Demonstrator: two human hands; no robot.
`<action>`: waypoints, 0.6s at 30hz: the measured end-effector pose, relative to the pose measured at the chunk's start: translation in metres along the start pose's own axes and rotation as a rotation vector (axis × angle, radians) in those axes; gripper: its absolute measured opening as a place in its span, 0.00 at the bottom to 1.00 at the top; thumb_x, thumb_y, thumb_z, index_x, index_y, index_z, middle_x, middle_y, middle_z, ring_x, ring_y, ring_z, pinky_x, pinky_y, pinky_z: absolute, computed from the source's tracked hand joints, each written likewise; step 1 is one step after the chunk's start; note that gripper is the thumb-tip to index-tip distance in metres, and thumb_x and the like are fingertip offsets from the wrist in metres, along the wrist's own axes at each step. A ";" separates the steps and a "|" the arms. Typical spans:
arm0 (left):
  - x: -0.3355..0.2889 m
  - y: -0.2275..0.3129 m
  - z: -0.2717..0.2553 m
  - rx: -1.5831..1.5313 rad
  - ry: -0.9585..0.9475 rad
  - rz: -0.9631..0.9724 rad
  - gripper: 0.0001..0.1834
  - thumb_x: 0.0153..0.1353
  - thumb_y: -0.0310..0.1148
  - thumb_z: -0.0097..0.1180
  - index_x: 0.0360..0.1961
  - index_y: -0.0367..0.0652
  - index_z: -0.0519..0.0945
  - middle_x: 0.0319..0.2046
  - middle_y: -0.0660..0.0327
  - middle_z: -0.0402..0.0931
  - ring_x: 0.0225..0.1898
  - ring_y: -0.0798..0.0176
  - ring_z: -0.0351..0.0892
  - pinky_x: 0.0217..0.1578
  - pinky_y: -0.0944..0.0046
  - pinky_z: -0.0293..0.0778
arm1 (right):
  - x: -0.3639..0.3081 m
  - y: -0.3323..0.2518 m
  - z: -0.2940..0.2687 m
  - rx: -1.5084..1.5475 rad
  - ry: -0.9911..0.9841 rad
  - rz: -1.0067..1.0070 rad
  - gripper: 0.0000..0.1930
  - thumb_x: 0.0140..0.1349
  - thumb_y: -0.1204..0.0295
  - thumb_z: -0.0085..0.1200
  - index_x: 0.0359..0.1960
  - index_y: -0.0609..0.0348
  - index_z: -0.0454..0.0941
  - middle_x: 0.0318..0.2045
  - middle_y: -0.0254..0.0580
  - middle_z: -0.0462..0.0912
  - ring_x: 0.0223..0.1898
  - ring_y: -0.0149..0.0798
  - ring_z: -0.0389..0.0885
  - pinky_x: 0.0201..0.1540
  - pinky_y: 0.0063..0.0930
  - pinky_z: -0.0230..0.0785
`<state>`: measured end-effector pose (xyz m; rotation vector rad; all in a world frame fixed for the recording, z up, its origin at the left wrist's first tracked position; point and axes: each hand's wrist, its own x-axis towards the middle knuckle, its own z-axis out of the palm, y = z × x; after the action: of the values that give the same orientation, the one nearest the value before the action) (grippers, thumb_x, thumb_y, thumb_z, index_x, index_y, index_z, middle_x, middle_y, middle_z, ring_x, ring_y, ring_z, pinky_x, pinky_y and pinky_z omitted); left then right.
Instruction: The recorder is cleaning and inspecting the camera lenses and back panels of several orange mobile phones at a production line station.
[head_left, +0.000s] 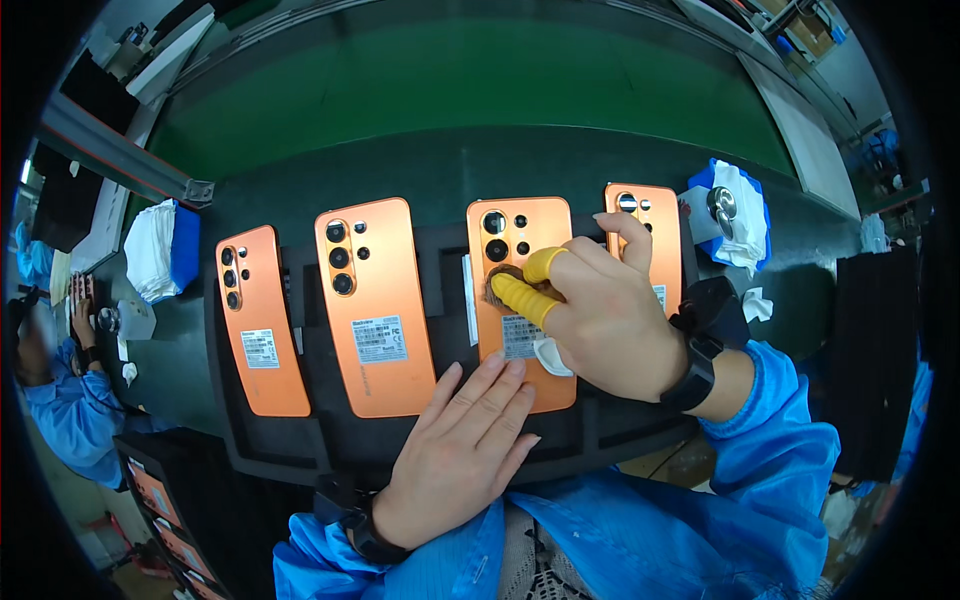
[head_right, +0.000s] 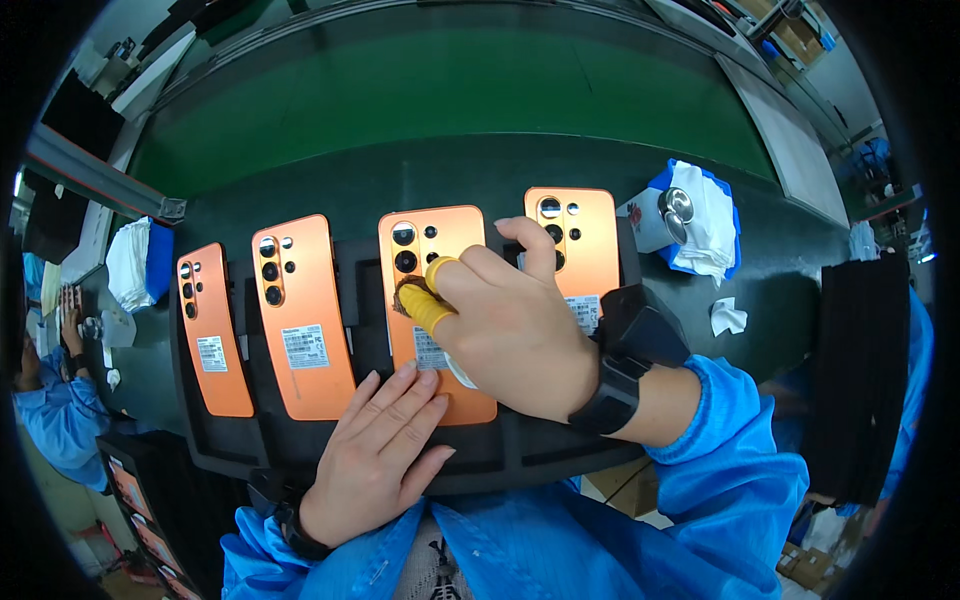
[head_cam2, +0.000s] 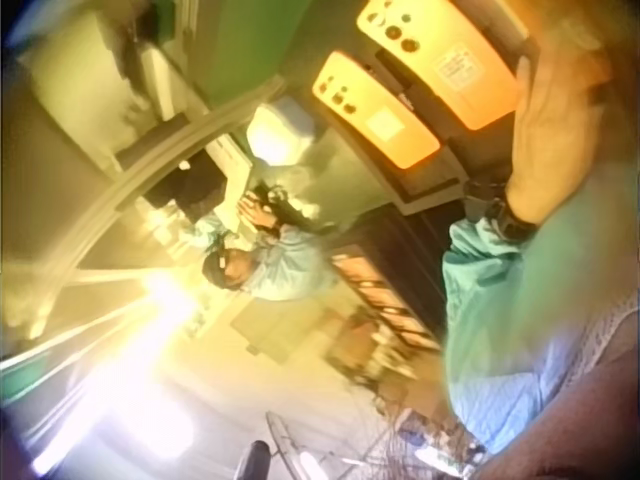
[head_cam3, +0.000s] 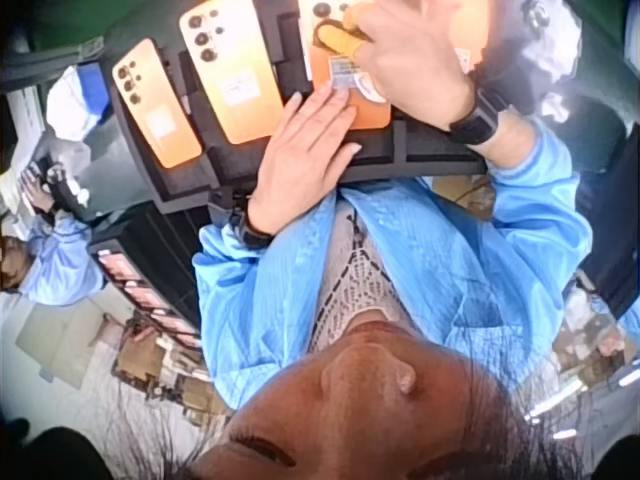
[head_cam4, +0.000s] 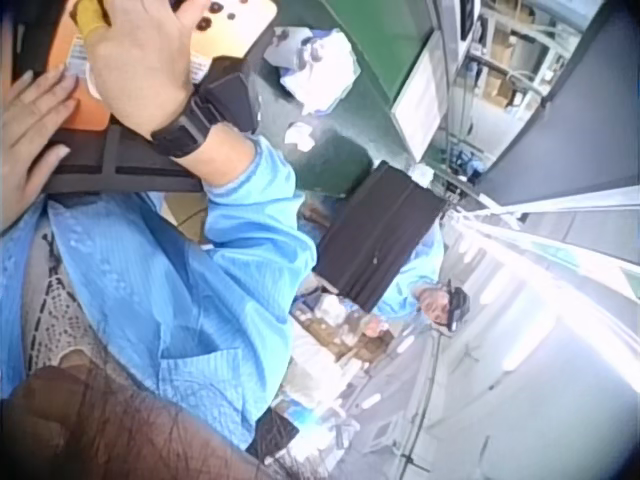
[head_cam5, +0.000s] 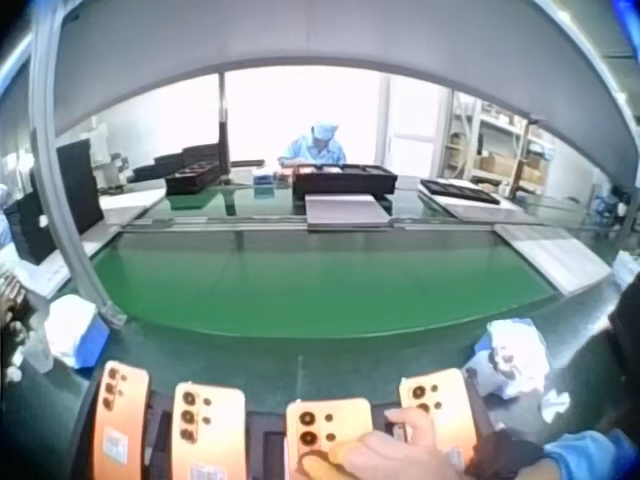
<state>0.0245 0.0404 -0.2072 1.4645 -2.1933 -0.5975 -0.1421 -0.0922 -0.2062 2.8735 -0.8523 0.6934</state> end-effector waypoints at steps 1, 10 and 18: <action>0.000 0.000 0.000 -0.004 -0.002 0.001 0.27 0.57 0.36 0.65 0.58 0.39 0.77 0.62 0.52 0.72 0.67 0.50 0.66 0.66 0.47 0.59 | 0.001 0.000 0.001 0.002 -0.006 -0.012 0.05 0.51 0.72 0.59 0.28 0.51 0.87 0.28 0.29 0.71 0.36 0.32 0.74 0.58 0.48 0.52; 0.002 -0.001 0.001 -0.034 0.000 -0.010 0.27 0.58 0.35 0.65 0.58 0.40 0.77 0.62 0.53 0.72 0.67 0.51 0.66 0.67 0.48 0.58 | -0.007 0.000 0.004 -0.011 0.029 -0.017 0.03 0.48 0.73 0.58 0.23 0.52 0.85 0.28 0.28 0.70 0.34 0.31 0.73 0.57 0.47 0.51; 0.002 -0.002 0.001 -0.049 -0.010 -0.027 0.26 0.57 0.34 0.65 0.57 0.40 0.78 0.62 0.53 0.72 0.67 0.52 0.66 0.66 0.48 0.59 | -0.002 0.004 0.006 -0.048 0.040 -0.081 0.02 0.45 0.72 0.58 0.19 0.52 0.82 0.28 0.27 0.70 0.34 0.30 0.72 0.56 0.45 0.53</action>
<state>0.0248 0.0382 -0.2084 1.4716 -2.1536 -0.6640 -0.1432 -0.0958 -0.2125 2.8235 -0.7331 0.7090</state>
